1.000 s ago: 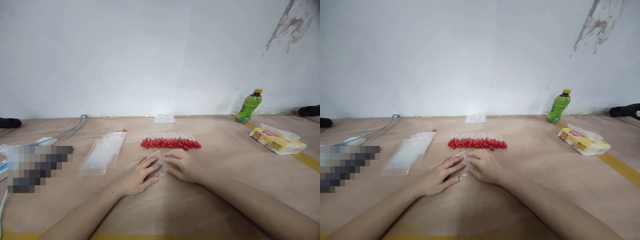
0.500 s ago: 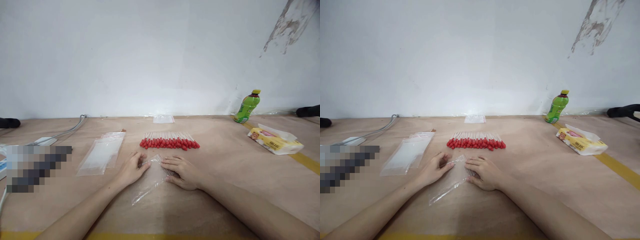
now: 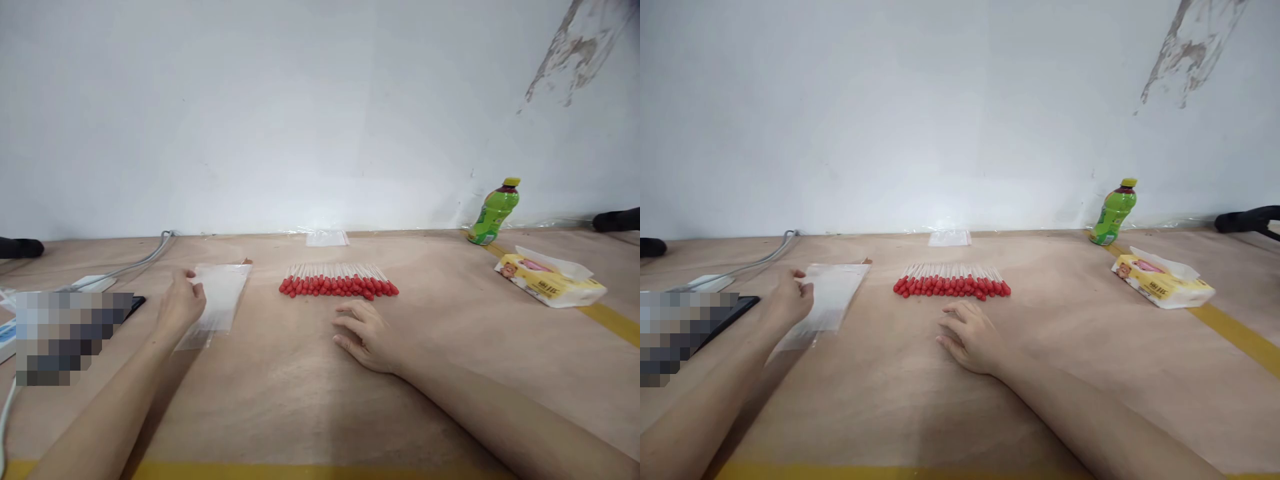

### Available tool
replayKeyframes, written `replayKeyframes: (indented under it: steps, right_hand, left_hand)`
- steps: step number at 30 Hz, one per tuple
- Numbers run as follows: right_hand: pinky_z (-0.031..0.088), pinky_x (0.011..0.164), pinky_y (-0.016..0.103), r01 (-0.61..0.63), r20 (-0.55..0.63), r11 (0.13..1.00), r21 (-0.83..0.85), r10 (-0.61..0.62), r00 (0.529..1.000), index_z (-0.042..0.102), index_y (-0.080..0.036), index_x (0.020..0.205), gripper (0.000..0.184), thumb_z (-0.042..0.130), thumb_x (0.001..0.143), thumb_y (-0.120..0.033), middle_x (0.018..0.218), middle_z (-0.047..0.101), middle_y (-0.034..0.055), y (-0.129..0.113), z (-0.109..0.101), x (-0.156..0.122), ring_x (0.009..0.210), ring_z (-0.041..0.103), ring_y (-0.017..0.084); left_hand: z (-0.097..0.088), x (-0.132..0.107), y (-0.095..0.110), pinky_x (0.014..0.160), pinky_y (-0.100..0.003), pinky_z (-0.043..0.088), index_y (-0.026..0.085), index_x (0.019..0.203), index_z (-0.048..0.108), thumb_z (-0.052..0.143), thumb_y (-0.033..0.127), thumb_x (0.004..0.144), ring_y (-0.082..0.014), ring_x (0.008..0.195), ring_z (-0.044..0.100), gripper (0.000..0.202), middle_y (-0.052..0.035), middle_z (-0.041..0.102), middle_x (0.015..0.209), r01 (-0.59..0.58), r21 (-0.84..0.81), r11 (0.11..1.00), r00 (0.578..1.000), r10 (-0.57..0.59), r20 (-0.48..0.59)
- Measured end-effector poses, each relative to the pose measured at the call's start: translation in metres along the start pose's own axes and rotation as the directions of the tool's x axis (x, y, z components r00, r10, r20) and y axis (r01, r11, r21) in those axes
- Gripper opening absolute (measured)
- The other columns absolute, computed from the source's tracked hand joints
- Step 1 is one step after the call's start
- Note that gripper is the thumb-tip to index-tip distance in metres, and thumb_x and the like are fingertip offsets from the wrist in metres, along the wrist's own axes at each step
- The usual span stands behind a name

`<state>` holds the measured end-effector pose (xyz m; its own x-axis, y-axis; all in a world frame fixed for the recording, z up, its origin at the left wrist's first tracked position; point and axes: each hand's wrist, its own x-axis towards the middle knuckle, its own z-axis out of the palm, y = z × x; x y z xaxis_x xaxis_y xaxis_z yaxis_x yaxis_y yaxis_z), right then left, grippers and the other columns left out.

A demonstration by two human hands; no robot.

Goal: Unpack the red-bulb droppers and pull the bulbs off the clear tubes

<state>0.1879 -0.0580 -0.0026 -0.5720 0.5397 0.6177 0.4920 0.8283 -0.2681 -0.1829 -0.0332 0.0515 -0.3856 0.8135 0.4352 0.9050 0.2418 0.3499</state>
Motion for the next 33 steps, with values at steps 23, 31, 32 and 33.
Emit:
replayKeyframes:
  steps: [23,31,32,33]
  right_hand:
    - [0.040,0.093,0.038,-0.069,0.267,0.994,0.089,0.043,0.963,0.054,-0.019,0.116,0.035,0.046,0.084,-0.033,0.119,0.054,0.0098,0.014,-0.008,-0.001,0.110,0.048,0.021]
    - [0.041,0.092,0.038,-0.054,0.233,0.995,0.089,0.032,0.972,0.055,-0.019,0.114,0.034,0.047,0.084,-0.032,0.117,0.055,0.0093,0.015,-0.003,-0.002,0.108,0.049,0.021]
    - [0.042,0.091,0.038,-0.050,0.221,0.994,0.093,0.028,0.975,0.055,-0.019,0.113,0.033,0.047,0.084,-0.032,0.116,0.056,0.0091,0.015,-0.001,-0.003,0.107,0.050,0.020]
    - [0.043,0.090,0.037,-0.048,0.193,0.994,0.098,0.028,0.981,0.055,-0.019,0.112,0.033,0.048,0.083,-0.031,0.114,0.056,0.0092,0.015,0.000,-0.003,0.105,0.051,0.020]
  left_hand:
    - [0.050,-0.030,0.102,0.079,-0.032,0.039,0.019,0.083,0.057,0.041,0.044,0.083,-0.0205,0.087,0.051,0.030,-0.0050,0.054,0.085,-0.485,-0.144,0.862,0.869,0.494,0.033]
    - [0.061,-0.027,0.101,0.073,-0.032,0.040,0.018,0.079,0.055,0.037,0.045,0.084,-0.0209,0.084,0.052,0.033,-0.0058,0.057,0.084,-0.364,-0.189,0.912,0.928,0.372,0.009]
    - [0.061,-0.028,0.101,0.072,-0.031,0.040,0.018,0.081,0.055,0.037,0.044,0.084,-0.0203,0.083,0.053,0.032,-0.0057,0.057,0.084,-0.328,-0.226,0.917,0.943,0.334,-0.014]
    - [0.059,-0.029,0.101,0.071,-0.031,0.041,0.017,0.084,0.054,0.036,0.043,0.085,-0.0196,0.082,0.053,0.032,-0.0054,0.057,0.085,-0.298,-0.270,0.916,0.953,0.300,-0.037]
